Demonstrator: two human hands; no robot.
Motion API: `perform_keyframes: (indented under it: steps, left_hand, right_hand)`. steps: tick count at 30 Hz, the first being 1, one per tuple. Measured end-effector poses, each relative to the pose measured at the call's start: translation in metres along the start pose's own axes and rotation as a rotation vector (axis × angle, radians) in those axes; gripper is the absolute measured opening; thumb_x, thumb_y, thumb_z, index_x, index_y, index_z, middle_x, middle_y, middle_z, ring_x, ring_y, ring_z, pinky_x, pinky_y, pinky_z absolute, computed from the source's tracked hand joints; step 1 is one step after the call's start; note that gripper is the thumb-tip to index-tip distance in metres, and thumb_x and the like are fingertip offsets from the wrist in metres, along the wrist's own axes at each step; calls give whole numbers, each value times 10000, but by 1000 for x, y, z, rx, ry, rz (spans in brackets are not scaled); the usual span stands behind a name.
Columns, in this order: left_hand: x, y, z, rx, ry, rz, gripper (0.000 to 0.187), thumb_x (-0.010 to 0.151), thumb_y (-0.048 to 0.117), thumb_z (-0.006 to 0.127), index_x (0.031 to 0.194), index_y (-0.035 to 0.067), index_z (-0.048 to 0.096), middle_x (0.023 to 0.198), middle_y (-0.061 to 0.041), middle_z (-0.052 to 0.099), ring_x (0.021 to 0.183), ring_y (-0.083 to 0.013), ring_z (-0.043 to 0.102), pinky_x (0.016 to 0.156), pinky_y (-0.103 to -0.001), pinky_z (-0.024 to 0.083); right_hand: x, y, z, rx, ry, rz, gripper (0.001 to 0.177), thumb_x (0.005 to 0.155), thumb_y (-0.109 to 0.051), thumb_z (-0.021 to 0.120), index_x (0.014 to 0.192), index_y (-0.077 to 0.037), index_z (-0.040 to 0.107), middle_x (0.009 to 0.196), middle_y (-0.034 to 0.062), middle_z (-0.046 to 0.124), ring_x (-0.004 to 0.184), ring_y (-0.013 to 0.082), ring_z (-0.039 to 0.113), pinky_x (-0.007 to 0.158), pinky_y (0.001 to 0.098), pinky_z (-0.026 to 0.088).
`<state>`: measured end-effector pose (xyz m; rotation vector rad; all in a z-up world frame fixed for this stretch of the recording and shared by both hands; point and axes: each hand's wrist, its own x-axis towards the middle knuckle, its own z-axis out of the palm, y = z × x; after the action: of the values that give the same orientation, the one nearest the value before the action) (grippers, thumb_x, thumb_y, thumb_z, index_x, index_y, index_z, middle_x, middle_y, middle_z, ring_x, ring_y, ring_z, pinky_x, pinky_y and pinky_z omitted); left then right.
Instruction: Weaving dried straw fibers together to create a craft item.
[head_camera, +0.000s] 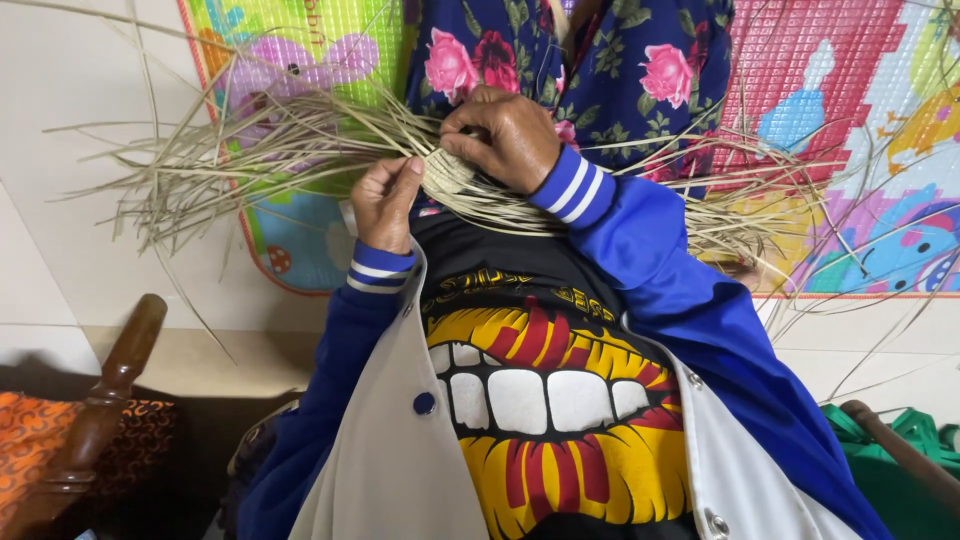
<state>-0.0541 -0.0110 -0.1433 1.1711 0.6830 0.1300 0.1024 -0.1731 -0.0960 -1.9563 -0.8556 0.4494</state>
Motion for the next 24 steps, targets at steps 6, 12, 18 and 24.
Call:
perform_keyframes:
  steps: [6,12,18,24]
  left_hand:
    - [-1,-2,-2,-196,-40,-74,58,950,29,729,979,-13,701,910,-54,708,816,-76,633,794,-175,524]
    - [1,-4,-11,-183,-111,-112,108,942,-5,720,1045,-32,700,973,-80,715,876,-99,660,859,-194,557]
    - [5,-17,-14,-139,-74,-86,134,902,-38,717,1032,-8,711,940,-87,731,823,-102,667,820,-209,581]
    - [15,-9,-9,-159,-45,-150,91,872,-41,705,926,32,699,862,-72,724,703,-80,598,667,-190,504]
  right_hand:
    - [6,10,4,-67,-63,-46,93,857,-135,855,868,-67,794,753,72,698,509,152,544,472,294,453]
    - [4,13,10,-85,-34,-39,105,859,-83,831,803,-50,748,699,50,664,496,149,537,460,288,445]
    - [3,12,13,-123,-27,-31,139,856,-70,835,773,-48,727,706,56,656,481,135,525,435,270,441]
    - [9,-21,2,-393,75,-178,134,808,-140,864,842,-98,742,932,38,532,893,227,499,808,383,430]
